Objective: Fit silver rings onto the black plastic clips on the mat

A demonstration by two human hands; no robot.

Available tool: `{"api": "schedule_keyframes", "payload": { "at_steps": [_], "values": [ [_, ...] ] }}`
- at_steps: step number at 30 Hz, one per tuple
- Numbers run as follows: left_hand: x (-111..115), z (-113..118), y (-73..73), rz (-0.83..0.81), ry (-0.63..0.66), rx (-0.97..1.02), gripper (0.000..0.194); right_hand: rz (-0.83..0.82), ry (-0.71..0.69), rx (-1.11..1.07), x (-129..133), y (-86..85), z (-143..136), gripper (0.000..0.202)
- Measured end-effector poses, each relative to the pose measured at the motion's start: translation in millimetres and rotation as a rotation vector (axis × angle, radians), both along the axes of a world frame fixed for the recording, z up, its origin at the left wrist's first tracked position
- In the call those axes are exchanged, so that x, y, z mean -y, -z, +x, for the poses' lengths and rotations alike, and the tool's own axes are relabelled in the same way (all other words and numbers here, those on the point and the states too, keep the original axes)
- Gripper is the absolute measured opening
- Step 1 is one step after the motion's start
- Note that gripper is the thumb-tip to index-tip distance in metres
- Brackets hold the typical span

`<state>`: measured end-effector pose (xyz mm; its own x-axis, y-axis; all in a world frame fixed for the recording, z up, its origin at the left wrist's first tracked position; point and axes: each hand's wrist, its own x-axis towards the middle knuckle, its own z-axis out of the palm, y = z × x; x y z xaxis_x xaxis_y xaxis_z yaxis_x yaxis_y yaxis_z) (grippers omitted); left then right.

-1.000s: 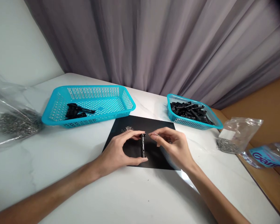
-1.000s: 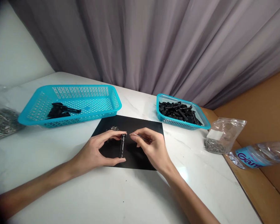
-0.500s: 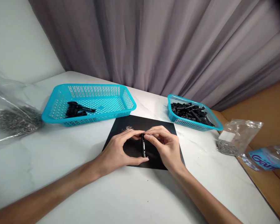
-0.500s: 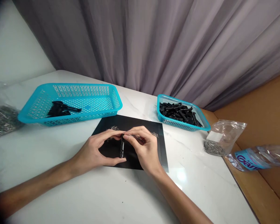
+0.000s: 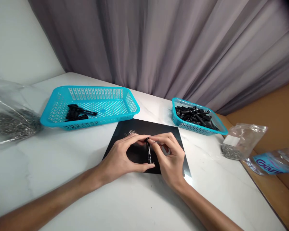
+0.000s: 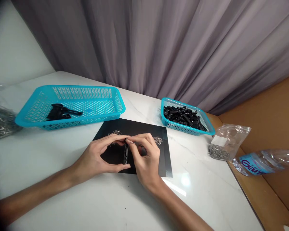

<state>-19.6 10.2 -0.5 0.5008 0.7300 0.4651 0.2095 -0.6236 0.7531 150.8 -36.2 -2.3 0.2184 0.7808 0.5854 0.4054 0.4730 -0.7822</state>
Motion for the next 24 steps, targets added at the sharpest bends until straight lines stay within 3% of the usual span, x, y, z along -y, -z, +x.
{"api": "schedule_keyframes", "payload": {
  "at_steps": [4, 8, 18, 24],
  "values": [
    [2.5, 1.1, -3.5, -0.007, 0.016, 0.03, 0.063, -0.046, 0.017, -0.054, 2.1, -2.2, -1.9, 0.01],
    [3.8, 0.9, -2.9, 0.016, 0.017, 0.039, 0.064, 0.015, 0.03, -0.03, 1.7, 0.4, -2.2, 0.01],
    [5.1, -1.9, -1.1, 0.057, 0.025, 0.02, 0.064, 0.251, 0.014, 0.298, -0.5, 10.2, 11.2, 0.025],
    [5.2, -3.2, -0.6, 0.061, 0.043, 0.019, 0.066, 0.252, -0.036, 0.369, 1.8, 7.5, 15.8, 0.029]
  ]
}}
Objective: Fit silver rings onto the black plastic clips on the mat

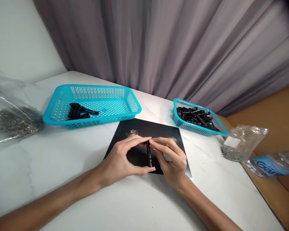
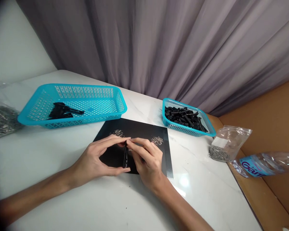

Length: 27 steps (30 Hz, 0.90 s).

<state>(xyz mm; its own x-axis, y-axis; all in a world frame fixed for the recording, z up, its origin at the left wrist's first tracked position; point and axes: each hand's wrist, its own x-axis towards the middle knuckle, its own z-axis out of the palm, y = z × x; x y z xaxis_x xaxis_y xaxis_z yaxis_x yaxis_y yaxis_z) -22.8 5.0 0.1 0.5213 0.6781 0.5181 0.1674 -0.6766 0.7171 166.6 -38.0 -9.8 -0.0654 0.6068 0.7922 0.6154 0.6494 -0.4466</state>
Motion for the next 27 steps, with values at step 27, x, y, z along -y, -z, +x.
{"api": "schedule_keyframes", "payload": {
  "at_steps": [27],
  "values": [
    [6.1, 2.6, -3.1, 0.019, -0.004, 0.006, 0.063, 0.191, 0.201, 0.368, 7.0, 1.6, 1.6, 0.034]
  ]
}}
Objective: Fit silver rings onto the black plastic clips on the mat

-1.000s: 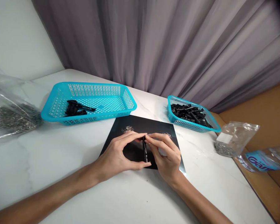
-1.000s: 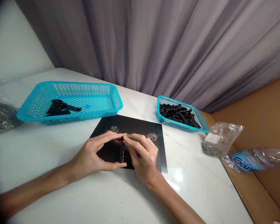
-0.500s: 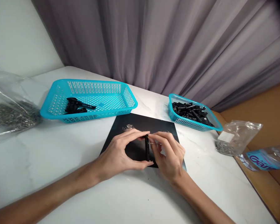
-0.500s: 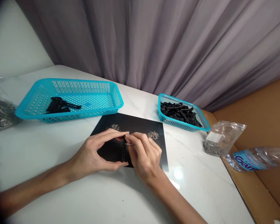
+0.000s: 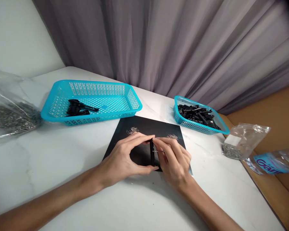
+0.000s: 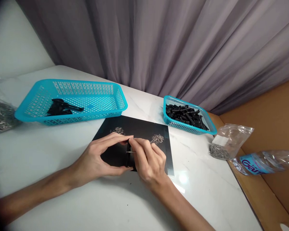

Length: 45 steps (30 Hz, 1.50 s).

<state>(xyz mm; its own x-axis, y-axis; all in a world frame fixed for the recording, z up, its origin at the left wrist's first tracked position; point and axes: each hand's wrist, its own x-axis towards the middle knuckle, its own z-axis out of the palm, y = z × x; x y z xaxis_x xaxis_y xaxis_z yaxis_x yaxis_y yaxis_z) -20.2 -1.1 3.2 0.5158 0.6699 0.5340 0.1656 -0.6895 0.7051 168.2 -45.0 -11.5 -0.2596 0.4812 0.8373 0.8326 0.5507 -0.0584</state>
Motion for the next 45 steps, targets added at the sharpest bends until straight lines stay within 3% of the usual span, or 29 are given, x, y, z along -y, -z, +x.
{"api": "schedule_keyframes", "payload": {
  "at_steps": [4, 10, 15, 27, 45],
  "values": [
    [-3.9, -2.2, 1.3, -0.018, 0.012, 0.005, 0.064, -0.122, -0.103, -0.202, 2.2, 2.4, -2.2, 0.04],
    [-9.9, -4.7, 5.2, -0.034, 0.007, -0.002, 0.064, -0.553, -0.25, -0.578, -2.0, -20.3, 2.9, 0.023],
    [-9.7, -1.5, 4.9, -0.065, 0.001, -0.001, 0.065, -0.678, -0.28, -0.72, -8.1, -21.6, 10.1, 0.014],
    [-11.1, -1.7, 7.9, -0.055, 0.019, -0.004, 0.066, -0.383, -0.175, -0.625, -3.8, -16.2, -0.4, 0.017],
    [-4.6, 0.5, 5.9, 0.061, -0.027, -0.057, 0.064, -0.219, 0.081, -0.192, 3.7, -17.6, -5.8, 0.013]
  ]
}}
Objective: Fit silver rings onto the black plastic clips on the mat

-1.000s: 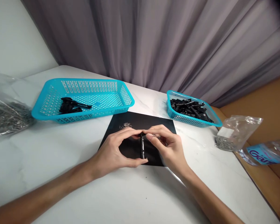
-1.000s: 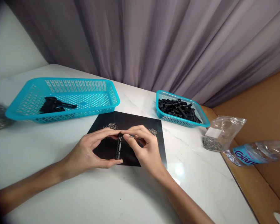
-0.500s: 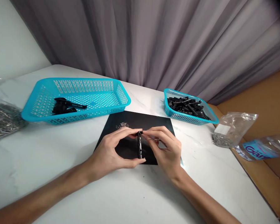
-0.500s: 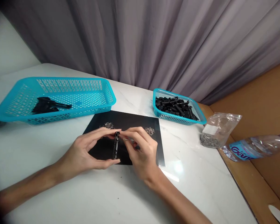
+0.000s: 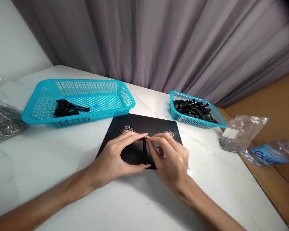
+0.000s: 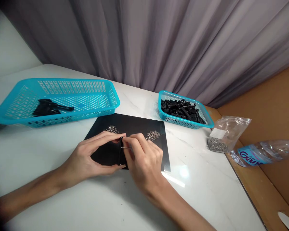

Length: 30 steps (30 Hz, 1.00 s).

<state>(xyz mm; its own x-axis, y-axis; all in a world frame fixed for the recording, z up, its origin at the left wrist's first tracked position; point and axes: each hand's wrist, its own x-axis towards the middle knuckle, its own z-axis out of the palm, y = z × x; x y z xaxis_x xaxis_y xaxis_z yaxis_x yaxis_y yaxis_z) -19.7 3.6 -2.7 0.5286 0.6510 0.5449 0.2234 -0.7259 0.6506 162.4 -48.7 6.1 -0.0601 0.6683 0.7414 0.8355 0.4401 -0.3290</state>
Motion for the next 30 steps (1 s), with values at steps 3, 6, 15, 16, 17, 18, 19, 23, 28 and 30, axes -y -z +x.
{"api": "schedule_keyframes", "payload": {
  "at_steps": [3, 6, 15, 16, 17, 18, 19, 23, 28, 30],
  "values": [
    [0.9, -0.2, 0.5, -0.005, -0.003, -0.017, 0.065, -0.02, 0.015, 0.06, 2.2, -4.3, -1.3, 0.015],
    [1.1, -0.2, 1.6, -0.023, 0.003, -0.028, 0.065, -0.049, 0.017, 0.092, 3.6, -8.0, -2.2, 0.015],
    [3.0, 0.6, -1.3, -0.039, 0.003, -0.064, 0.063, -0.053, 0.035, 0.135, 8.8, -9.1, -4.4, 0.018],
    [2.7, 0.8, -2.4, -0.044, 0.005, -0.053, 0.062, -0.041, 0.043, 0.109, 8.4, -8.0, -4.2, 0.016],
    [2.3, 0.9, -3.6, -0.049, 0.009, -0.038, 0.061, -0.026, 0.055, 0.074, 7.7, -6.8, -4.0, 0.014],
    [1.9, 1.1, -4.7, -0.05, 0.015, -0.021, 0.061, -0.009, 0.071, 0.039, 7.0, -5.7, -3.7, 0.011],
    [1.5, 1.4, -5.6, -0.051, 0.02, -0.005, 0.061, 0.008, 0.085, 0.011, 6.5, -4.8, -3.3, 0.01],
    [0.8, 2.2, -6.4, -0.032, 0.017, 0.024, 0.063, 0.097, 0.103, 0.046, 7.0, -3.0, -3.2, 0.01],
    [1.7, 1.9, -2.5, 0.026, -0.015, -0.015, 0.063, 0.122, 0.162, 0.153, 9.7, -6.9, -7.5, 0.014],
    [2.2, 1.4, -1.0, 0.042, -0.024, -0.045, 0.065, 0.09, 0.172, 0.137, 9.7, -9.5, -9.3, 0.016]
  ]
}}
